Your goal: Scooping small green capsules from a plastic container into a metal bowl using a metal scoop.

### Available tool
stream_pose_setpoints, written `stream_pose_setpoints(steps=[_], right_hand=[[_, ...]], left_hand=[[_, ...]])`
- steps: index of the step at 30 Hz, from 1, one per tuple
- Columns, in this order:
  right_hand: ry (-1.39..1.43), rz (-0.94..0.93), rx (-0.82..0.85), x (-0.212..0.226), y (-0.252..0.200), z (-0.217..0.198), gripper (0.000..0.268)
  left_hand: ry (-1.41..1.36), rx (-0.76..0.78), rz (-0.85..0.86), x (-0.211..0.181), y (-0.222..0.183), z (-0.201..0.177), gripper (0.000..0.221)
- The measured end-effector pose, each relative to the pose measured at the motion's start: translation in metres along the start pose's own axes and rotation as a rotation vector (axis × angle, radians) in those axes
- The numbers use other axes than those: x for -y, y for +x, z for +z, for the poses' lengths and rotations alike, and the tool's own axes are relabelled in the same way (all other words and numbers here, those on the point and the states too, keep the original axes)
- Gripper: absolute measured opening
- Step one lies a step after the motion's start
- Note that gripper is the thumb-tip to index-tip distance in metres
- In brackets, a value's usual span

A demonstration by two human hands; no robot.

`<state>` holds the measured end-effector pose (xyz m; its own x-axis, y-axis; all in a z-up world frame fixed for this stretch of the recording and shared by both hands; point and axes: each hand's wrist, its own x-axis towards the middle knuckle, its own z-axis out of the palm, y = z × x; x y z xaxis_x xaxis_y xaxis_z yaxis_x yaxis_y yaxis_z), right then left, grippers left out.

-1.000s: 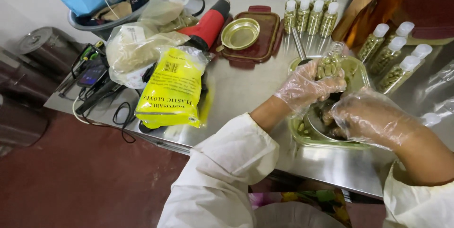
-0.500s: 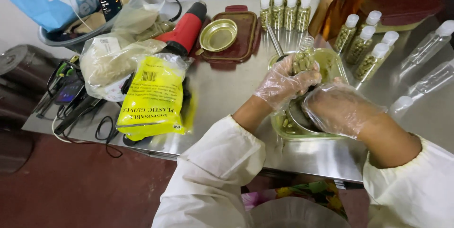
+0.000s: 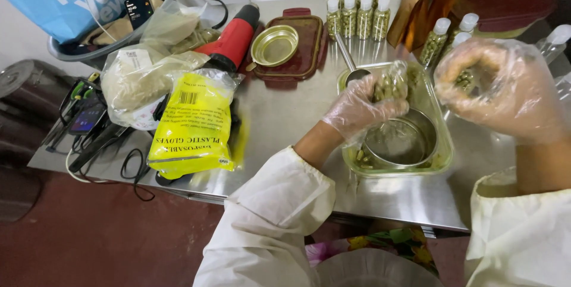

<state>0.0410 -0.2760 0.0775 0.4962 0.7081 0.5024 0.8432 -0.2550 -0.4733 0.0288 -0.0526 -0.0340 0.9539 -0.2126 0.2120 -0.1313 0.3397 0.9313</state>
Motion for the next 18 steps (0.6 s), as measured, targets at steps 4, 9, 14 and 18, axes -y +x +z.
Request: stream_pose_setpoints(steps=[4, 9, 14, 18], right_hand=[[0.228, 0.01, -0.271, 0.004, -0.003, 0.02, 0.012], [0.313, 0.04, -0.343, 0.006, 0.001, 0.032, 0.012], [-0.039, -0.145, -0.284, 0.008, 0.003, 0.023, 0.013], [-0.112, -0.237, -0.273, 0.008, 0.005, 0.022, 0.007]], left_hand=[[0.687, 0.004, 0.058, -0.006, -0.002, 0.002, 0.085], [0.814, 0.052, 0.361, 0.001, 0.001, -0.003, 0.064], [0.981, 0.021, 0.146, 0.012, 0.006, -0.005, 0.078], [0.87, 0.066, 0.303, 0.006, 0.001, -0.004, 0.058]])
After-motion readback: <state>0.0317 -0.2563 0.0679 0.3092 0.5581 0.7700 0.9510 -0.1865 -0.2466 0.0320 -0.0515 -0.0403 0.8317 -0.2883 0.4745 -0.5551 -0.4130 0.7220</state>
